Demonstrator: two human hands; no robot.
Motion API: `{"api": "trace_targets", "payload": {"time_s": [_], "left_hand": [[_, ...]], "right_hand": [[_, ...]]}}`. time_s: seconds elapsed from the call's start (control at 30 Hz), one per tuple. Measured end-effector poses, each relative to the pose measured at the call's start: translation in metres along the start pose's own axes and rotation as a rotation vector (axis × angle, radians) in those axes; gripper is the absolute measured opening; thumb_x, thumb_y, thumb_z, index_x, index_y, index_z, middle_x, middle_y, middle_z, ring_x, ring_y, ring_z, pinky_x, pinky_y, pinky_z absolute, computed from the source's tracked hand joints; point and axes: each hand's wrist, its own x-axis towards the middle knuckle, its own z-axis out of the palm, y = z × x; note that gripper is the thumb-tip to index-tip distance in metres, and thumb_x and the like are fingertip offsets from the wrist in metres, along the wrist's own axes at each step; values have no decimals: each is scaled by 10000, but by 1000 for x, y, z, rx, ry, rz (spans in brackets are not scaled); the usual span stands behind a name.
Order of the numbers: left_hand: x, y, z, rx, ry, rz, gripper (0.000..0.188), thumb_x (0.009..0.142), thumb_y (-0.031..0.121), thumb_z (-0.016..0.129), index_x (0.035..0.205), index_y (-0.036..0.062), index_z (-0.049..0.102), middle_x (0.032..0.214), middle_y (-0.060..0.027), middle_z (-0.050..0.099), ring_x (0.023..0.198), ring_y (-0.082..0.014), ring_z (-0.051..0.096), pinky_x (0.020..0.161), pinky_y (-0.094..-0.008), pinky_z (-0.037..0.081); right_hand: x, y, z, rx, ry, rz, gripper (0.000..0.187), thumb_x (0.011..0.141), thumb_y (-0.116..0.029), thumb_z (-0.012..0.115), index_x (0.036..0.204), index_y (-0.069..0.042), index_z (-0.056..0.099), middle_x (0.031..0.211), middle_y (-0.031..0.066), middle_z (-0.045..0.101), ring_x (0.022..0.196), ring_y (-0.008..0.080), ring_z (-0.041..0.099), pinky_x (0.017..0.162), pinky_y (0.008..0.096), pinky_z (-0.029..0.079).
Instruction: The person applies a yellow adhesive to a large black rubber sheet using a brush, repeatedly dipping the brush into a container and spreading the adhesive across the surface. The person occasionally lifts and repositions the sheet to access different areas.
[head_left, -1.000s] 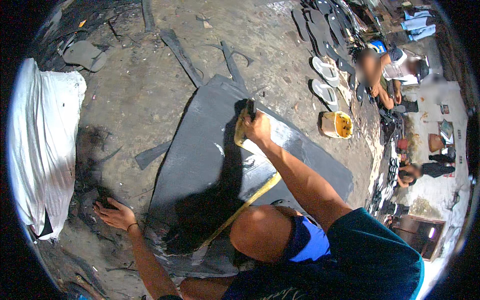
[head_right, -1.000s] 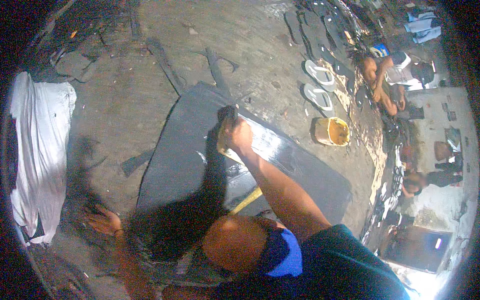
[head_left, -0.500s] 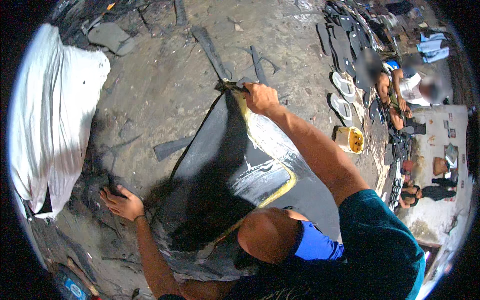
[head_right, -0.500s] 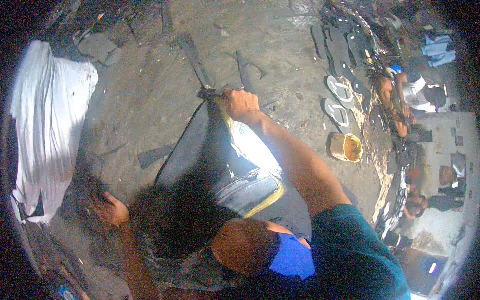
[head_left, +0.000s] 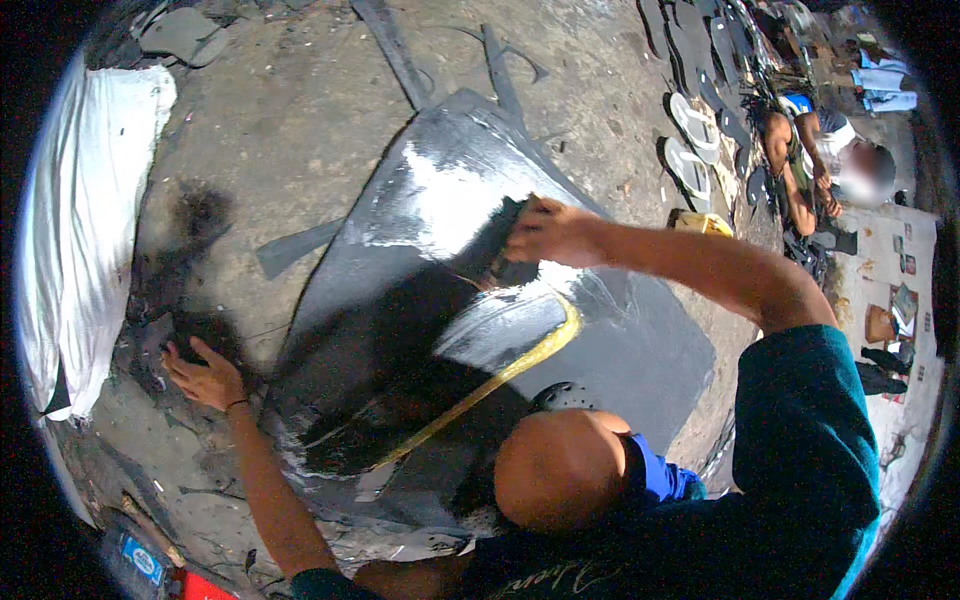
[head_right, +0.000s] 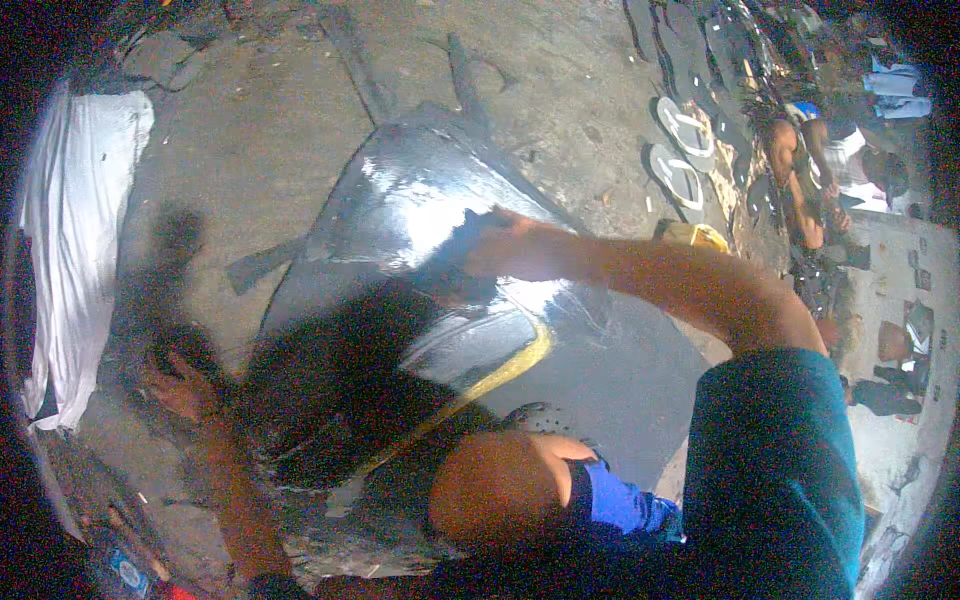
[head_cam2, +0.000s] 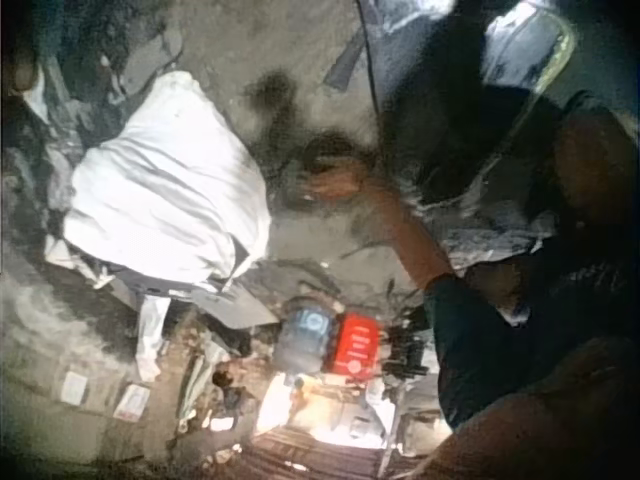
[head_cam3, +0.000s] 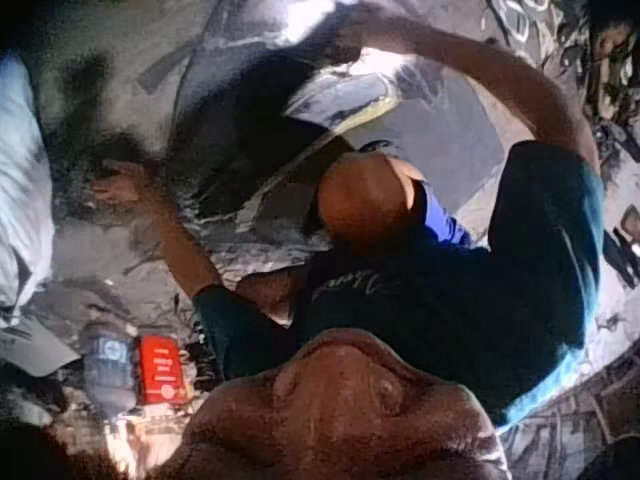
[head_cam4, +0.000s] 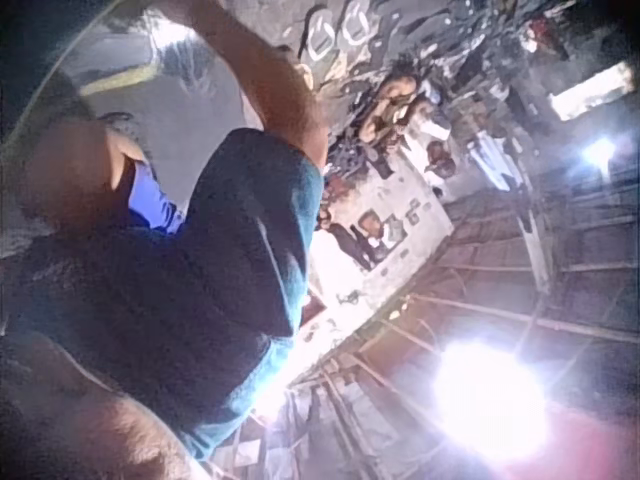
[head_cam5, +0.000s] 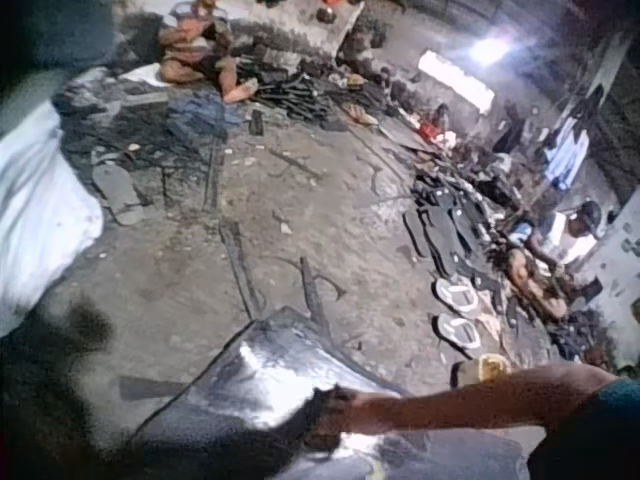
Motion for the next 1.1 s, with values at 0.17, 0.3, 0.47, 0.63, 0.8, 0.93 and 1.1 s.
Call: {"api": "trace_targets", "payload": {"time_s": [0.17, 0.3, 0.47, 0.63, 0.8, 0.93, 1.1], "left_hand": [[7, -34, 21, 82, 69, 57, 624, 1010, 517, 459, 1422, 50, 460, 1486, -152, 443, 1387, -333, 382, 1114, -500, 334], [13, -41, 30, -94, -96, 99, 663, 1011, 525, 450, 1446, 25, 425, 1492, -198, 417, 1380, -365, 383, 1129, -497, 331], [51, -85, 31, 204, -369, 276, 670, 996, 478, 522, 1422, -33, 442, 1483, -233, 430, 1331, -381, 447, 1096, -470, 369], [78, -68, -5, 59, -845, 284, 599, 953, 390, 628, 1339, -56, 525, 1368, -221, 542, 1216, -357, 524, 1027, -431, 426], [73, -50, -19, -46, -930, 256, 581, 913, 342, 700, 1315, -47, 541, 1290, -181, 594, 1136, -314, 555, 991, -409, 453], [67, -53, -15, 20, -896, 246, 679, 903, 389, 697, 1373, -36, 453, 1370, -194, 490, 1216, -331, 481, 1038, -416, 410], [53, -66, -12, 69, -887, 206, 808, 891, 448, 693, 1446, -23, 344, 1470, -209, 359, 1317, -352, 390, 1097, -424, 356]], "right_hand": [[-126, -44, 58, 121, -1, 109, 512, 756, -182, 667, 1267, -200, 634, 1322, -42, 587, 1262, 183, 515, 1067, 443, 381], [-220, -70, 93, 143, -43, 247, 537, 722, -149, 667, 1255, -201, 634, 1299, -42, 591, 1277, 179, 506, 1080, 447, 374], [-261, -100, 107, 280, 247, 731, 641, 707, -73, 663, 1333, -179, 579, 1283, 49, 590, 1226, 243, 536, 1055, 427, 392], [-244, -228, 135, 195, 56, 1000, 761, 795, -152, 679, 1503, -232, 409, 1332, 127, 510, 1278, 320, 483, 1111, 492, 351], [-240, -243, 86, 1064, 340, 1845, 375, 854, -234, 665, 1183, -59, 618, 1064, 234, 658, 1008, 414, 651, 893, 484, 536], [-193, -189, 111, 794, 386, 2126, 302, 866, -256, 637, 1047, -14, 642, 995, 254, 682, 927, 450, 669, 818, 524, 542], [-132, -126, 85, 834, 546, 1937, 295, 828, -259, 650, 1002, -20, 664, 934, 249, 690, 891, 431, 675, 805, 516, 537]]}}
